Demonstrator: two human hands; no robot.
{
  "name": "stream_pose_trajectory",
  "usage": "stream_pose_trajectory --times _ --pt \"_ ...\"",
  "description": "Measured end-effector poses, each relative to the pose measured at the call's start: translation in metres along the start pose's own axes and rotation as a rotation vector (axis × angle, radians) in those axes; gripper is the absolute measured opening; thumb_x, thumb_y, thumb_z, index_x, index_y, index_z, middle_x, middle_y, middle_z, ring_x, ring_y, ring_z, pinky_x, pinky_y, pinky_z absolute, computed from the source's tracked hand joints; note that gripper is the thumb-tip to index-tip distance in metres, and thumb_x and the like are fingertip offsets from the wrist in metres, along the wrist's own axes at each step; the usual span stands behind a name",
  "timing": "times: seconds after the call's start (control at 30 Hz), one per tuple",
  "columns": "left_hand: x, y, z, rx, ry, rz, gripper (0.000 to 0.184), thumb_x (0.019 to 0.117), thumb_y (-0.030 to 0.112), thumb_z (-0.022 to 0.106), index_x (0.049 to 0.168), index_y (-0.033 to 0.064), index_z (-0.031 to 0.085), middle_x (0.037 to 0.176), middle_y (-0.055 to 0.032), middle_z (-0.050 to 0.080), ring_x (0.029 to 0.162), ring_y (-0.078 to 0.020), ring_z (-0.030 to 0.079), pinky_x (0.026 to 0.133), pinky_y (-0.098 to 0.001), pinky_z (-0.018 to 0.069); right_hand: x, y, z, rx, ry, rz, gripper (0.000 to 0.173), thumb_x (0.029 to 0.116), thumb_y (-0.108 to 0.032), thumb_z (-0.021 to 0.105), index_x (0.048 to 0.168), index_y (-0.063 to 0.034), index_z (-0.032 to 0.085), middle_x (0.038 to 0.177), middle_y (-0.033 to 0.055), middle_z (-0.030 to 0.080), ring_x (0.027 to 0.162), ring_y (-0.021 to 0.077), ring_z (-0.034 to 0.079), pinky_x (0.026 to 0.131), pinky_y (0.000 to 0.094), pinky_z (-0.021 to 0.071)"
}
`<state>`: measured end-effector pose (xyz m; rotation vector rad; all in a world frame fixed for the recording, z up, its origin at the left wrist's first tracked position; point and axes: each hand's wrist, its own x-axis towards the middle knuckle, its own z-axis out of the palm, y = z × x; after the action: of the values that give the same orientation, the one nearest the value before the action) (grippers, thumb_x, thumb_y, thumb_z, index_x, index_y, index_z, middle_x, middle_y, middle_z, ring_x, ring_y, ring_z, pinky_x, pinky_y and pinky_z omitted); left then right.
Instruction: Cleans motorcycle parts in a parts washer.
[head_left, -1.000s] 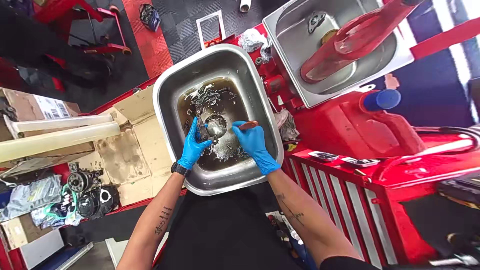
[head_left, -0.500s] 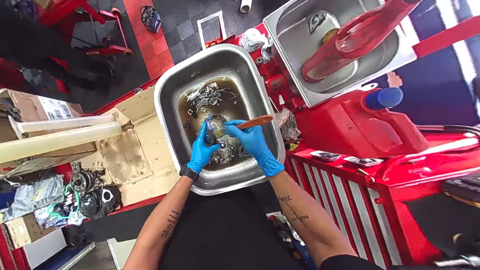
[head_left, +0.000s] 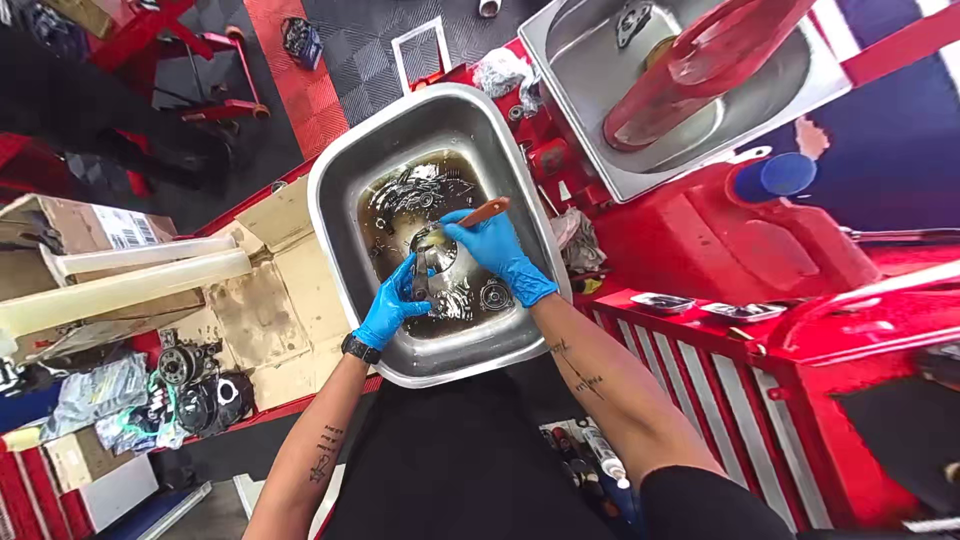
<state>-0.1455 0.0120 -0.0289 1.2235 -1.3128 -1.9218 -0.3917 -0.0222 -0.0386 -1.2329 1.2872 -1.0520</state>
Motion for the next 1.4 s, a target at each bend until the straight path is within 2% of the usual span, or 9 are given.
stream_pose_trajectory --times 0.33,0.43,0.57,0.73,0.87,0.93,1.1,1.27,1.4 --pt "-0.005 -0.004 -0.001 -0.008 0.044 0.001 0.100 0.0756 -0.006 0.077 0.159 -0.0074 0.022 0.142 -0.0197 0.058 0.124 -0.0245 0.062 0.106 -0.0353 0.0529 0.005 0.005 0.011 0.036 -0.028 0.029 0.019 0.0986 -0.018 0.069 0.112 -0.0065 0.075 0.096 0.0051 0.076 0.081 0.0127 0.072 0.077 0.0349 0.0627" --pt "-0.002 -0.002 -0.004 -0.048 0.050 0.025 0.099 0.0763 -0.007 0.075 0.159 -0.0078 0.021 0.141 -0.0205 0.058 0.121 -0.0257 0.063 0.105 -0.0361 0.0530 -0.002 0.007 0.002 -0.100 0.038 0.084 0.021 0.1000 -0.020 0.066 0.115 -0.0078 0.074 0.098 0.0116 0.075 0.083 0.0208 0.071 0.079 0.0444 0.0585" --pt "-0.004 -0.005 -0.003 -0.065 0.059 0.011 0.098 0.0759 -0.008 0.076 0.158 -0.0080 0.022 0.140 -0.0201 0.059 0.122 -0.0250 0.063 0.105 -0.0358 0.0530 -0.004 0.003 0.020 -0.031 0.039 0.025 0.020 0.0994 -0.018 0.068 0.116 -0.0096 0.074 0.100 0.0062 0.076 0.083 0.0141 0.072 0.079 0.0365 0.0616" --pt "-0.001 -0.004 -0.004 -0.056 0.051 -0.011 0.098 0.0794 -0.008 0.074 0.159 -0.0082 0.018 0.142 -0.0211 0.057 0.119 -0.0256 0.065 0.103 -0.0361 0.0543 0.005 0.063 0.011 -0.560 0.103 0.169 0.025 0.1018 -0.019 0.061 0.118 -0.0049 0.073 0.106 0.0226 0.073 0.101 0.0417 0.070 0.090 0.0629 0.0527" --pt "0.015 -0.006 -0.006 -0.015 0.109 -0.038 0.088 0.0879 -0.001 0.071 0.159 -0.0086 0.020 0.146 -0.0217 0.055 0.127 -0.0230 0.061 0.108 -0.0331 0.0511 -0.002 0.033 0.026 -0.041 0.033 0.137 0.023 0.0978 -0.019 0.070 0.115 -0.0049 0.075 0.106 0.0074 0.076 0.095 0.0150 0.073 0.090 0.0361 0.0601" --pt "0.017 -0.012 -0.006 -0.032 0.150 -0.064 0.076 0.0903 0.003 0.069 0.154 -0.0090 0.031 0.146 -0.0213 0.055 0.130 -0.0221 0.059 0.109 -0.0333 0.0502 -0.007 0.021 0.038 0.205 0.003 0.100 0.021 0.0978 -0.014 0.070 0.115 -0.0019 0.074 0.103 0.0069 0.076 0.089 0.0132 0.073 0.085 0.0341 0.0626" --pt "0.030 -0.021 -0.020 0.014 0.173 -0.073 0.054 0.0961 0.004 0.062 0.146 -0.0075 0.047 0.139 -0.0195 0.060 0.123 -0.0233 0.062 0.104 -0.0366 0.0531 -0.002 0.063 0.003 -0.260 0.224 0.229 0.030 0.1001 -0.027 0.066 0.122 -0.0092 0.074 0.113 0.0103 0.076 0.105 0.0208 0.072 0.098 0.0461 0.0555" --pt "0.044 -0.014 -0.013 0.275 -0.012 -0.152 0.078 0.0798 0.003 0.078 0.150 -0.0032 0.044 0.147 -0.0196 0.053 0.129 -0.0203 0.058 0.106 -0.0324 0.0513 -0.001 0.064 -0.009 -0.364 0.373 0.202 0.032 0.1032 -0.028 0.061 0.125 -0.0096 0.073 0.118 0.0113 0.075 0.109 0.0226 0.072 0.099 0.0457 0.0548" --pt "0.055 -0.025 -0.005 0.618 -0.019 -0.186 0.072 0.0865 0.000 0.069 0.154 0.0038 0.044 0.142 -0.0183 0.058 0.118 -0.0232 0.064 0.103 -0.0357 0.0521 -0.003 0.069 0.002 -0.648 0.103 0.137 0.032 0.1012 -0.015 0.056 0.128 -0.0046 0.070 0.126 0.0192 0.070 0.116 0.0364 0.068 0.100 0.0566 0.0520"
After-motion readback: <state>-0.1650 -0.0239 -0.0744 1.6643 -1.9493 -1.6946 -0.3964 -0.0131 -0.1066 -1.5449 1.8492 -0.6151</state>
